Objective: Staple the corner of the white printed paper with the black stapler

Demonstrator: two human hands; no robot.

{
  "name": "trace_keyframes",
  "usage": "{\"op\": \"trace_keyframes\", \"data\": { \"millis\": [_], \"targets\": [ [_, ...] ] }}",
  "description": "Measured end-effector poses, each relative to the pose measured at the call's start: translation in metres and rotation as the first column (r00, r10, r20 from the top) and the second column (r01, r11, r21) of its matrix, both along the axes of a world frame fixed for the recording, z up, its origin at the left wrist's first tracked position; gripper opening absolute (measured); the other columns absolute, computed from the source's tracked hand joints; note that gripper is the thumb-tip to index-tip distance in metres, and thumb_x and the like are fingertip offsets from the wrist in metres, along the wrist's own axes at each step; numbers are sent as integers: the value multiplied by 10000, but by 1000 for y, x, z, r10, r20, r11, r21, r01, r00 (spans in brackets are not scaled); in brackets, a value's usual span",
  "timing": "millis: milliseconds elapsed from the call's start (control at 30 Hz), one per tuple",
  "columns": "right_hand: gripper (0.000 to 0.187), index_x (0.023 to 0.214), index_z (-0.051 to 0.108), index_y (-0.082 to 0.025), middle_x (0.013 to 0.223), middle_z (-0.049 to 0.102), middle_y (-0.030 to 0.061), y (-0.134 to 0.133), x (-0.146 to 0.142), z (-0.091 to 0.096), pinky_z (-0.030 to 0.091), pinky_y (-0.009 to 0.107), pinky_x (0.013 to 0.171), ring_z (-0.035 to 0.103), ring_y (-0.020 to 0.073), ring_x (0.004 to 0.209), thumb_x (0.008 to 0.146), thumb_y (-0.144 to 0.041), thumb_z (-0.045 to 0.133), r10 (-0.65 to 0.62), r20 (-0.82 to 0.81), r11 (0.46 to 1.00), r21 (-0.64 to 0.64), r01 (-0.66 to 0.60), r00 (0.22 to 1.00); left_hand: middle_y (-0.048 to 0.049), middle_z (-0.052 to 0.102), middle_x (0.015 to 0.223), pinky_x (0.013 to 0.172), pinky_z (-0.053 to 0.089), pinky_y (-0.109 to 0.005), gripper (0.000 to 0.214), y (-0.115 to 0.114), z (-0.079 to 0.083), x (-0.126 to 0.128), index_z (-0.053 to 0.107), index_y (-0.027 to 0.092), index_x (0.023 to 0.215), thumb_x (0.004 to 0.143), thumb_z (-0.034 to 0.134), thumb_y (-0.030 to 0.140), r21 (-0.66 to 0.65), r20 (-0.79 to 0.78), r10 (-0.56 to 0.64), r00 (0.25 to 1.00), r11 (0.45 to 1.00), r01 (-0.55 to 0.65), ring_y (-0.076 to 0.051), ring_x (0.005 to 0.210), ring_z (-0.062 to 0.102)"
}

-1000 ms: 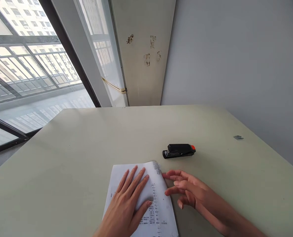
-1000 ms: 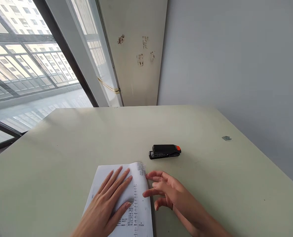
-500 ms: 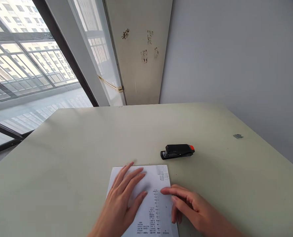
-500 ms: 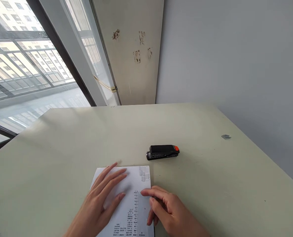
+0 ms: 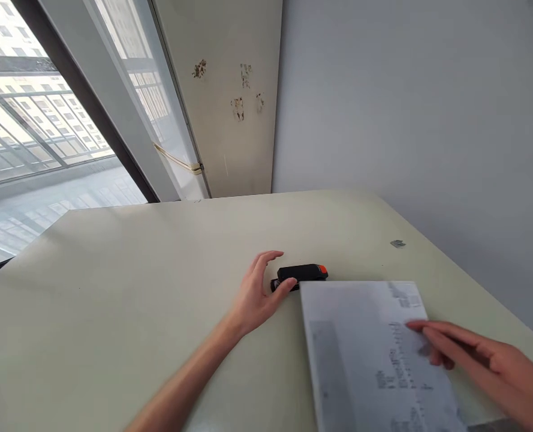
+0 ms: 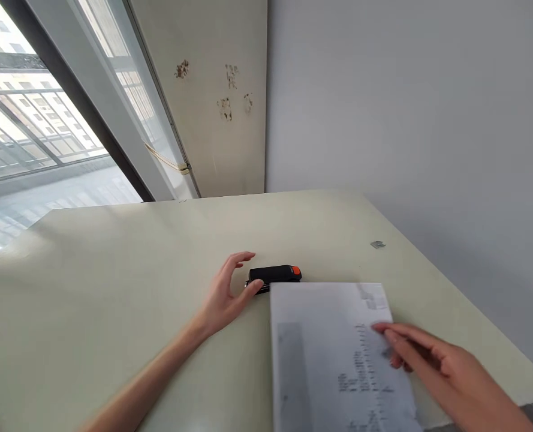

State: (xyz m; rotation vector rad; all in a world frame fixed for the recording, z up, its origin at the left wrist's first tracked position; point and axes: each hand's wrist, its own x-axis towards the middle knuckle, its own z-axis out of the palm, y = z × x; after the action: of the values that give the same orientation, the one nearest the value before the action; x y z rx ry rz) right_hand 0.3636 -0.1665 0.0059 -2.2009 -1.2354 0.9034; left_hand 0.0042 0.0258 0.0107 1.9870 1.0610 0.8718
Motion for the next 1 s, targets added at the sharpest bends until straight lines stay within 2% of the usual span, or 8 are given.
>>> {"op": "trace_keyframes", "data": {
  "millis": [133,233,333,400,500,600,767,1000],
  "targets": [
    [600,1147,820,-362,987,820,96,5,40,-10,654,445,745,786,354,948,886,-790,491,-151,158,988,63,142,976,-38,683,1340,971,573,-371,335,6,-4,10,626,320,1330,1005,627,403,51,0,-101,995,994,101,-227,1176,669],
    [498,1206,777,-343,1177,800,113,16,41,-20,663,435,751,787,358,1007,915,-683,559,-176,171,975,164,149,969,-14,752,1203,844,594,-325,277,8,-7,9,673,316,1268,1010,620,402,60,-11,-92,996,994,92,-207,1067,703],
    [503,1317,695,-313,1699,378,86,24,19,-29,662,421,888,746,336,1155,929,-621,609,-92,147,958,282,47,985,0,766,1182,661,571,-269,279,7,-8,-1,676,319,1258,1004,624,424,47,-43,-42,998,998,44,-183,941,717],
    [513,1359,661,-342,1762,221,30,29,-4,-34,669,463,889,649,372,1311,948,-640,587,-1,181,969,241,-44,984,-2,767,1192,613,561,-260,287,6,-7,-11,676,315,1254,1001,622,440,33,-50,1,999,999,0,-179,904,726],
    [516,1460,572,-336,1674,429,51,40,-39,-40,481,613,1158,377,375,1544,1019,-596,506,162,264,934,271,-234,951,-15,766,1209,669,594,-278,309,5,-4,-29,673,303,1260,1002,610,460,30,-49,48,998,998,-47,-205,986,736],
    [516,1537,483,-317,1689,404,38,63,-60,-44,282,647,1278,301,327,1585,1070,-533,436,240,351,881,312,-355,905,-22,773,1186,781,617,-313,318,3,-1,-45,679,291,1246,995,613,475,50,-55,74,996,996,-72,-223,1041,733],
    [466,1525,492,-328,1683,416,3,117,-59,-44,252,586,1312,307,271,1588,1092,-474,405,366,426,803,305,-513,827,-38,772,1164,851,603,-342,370,0,0,-65,654,285,1292,997,596,501,76,-104,103,989,993,-95,-238,1047,732],
    [436,1480,555,-345,1641,483,-20,168,-36,-42,302,531,1303,373,245,1559,1092,-421,371,361,467,774,332,-538,807,-23,757,1092,877,565,-349,402,6,-6,-81,606,290,1343,985,621,472,100,-235,102,967,992,-80,-219,989,707]
  ]
}}
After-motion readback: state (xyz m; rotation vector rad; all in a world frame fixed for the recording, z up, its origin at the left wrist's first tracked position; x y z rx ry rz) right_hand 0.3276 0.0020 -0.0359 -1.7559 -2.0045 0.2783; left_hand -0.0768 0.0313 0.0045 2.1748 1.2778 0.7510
